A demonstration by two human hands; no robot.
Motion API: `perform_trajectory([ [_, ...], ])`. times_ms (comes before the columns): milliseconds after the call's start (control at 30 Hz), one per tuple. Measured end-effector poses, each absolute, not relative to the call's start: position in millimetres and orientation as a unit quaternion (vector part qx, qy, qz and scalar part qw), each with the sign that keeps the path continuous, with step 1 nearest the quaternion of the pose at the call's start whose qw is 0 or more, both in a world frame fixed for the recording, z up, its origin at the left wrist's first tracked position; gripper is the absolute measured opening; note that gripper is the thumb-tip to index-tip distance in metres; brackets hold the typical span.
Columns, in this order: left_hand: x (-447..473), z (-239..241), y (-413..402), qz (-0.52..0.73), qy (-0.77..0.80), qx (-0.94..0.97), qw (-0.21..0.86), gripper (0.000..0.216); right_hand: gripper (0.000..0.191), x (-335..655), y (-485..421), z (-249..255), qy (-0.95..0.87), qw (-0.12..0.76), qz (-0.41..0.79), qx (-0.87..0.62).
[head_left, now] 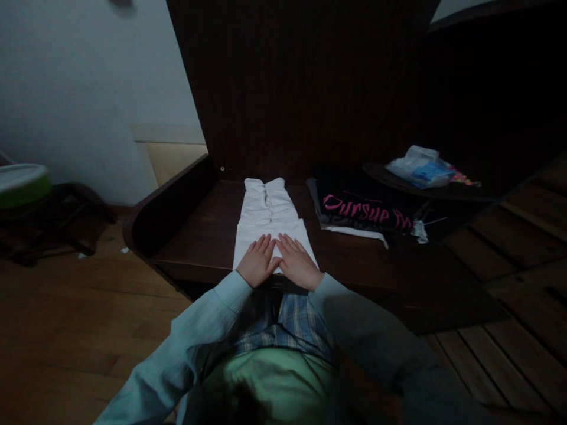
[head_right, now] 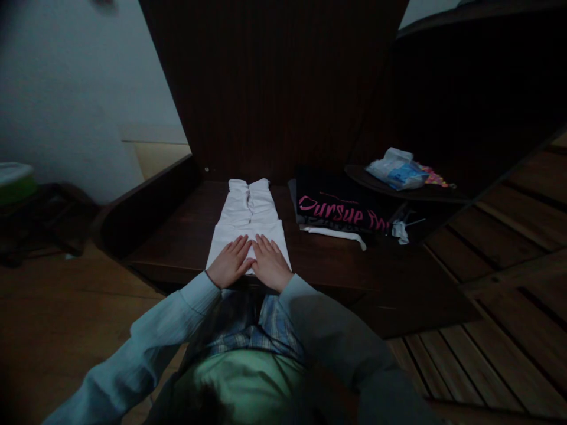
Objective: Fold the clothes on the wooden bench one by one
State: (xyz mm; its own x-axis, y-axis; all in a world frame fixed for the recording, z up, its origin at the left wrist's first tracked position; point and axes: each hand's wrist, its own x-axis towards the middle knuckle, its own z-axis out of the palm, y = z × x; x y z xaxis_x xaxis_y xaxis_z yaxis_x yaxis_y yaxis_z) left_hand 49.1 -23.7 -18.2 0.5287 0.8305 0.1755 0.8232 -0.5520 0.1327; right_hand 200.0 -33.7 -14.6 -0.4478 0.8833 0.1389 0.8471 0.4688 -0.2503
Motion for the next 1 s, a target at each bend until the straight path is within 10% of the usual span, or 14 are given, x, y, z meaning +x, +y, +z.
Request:
perform_trajectory([
  [667,2.1,-17.6,35.6,0.120,0.535,0.835,0.045,0.056,0.059,246.2,26.3,-17.0,-0.848,0.090,0.078,-0.516],
  [1000,-32.8,-6.1,-3.6,0.206,0.378,0.887,0.170,0.077,0.067,279.4,-4.6,-9.2,-0.881,0.225,0.124,-0.398],
])
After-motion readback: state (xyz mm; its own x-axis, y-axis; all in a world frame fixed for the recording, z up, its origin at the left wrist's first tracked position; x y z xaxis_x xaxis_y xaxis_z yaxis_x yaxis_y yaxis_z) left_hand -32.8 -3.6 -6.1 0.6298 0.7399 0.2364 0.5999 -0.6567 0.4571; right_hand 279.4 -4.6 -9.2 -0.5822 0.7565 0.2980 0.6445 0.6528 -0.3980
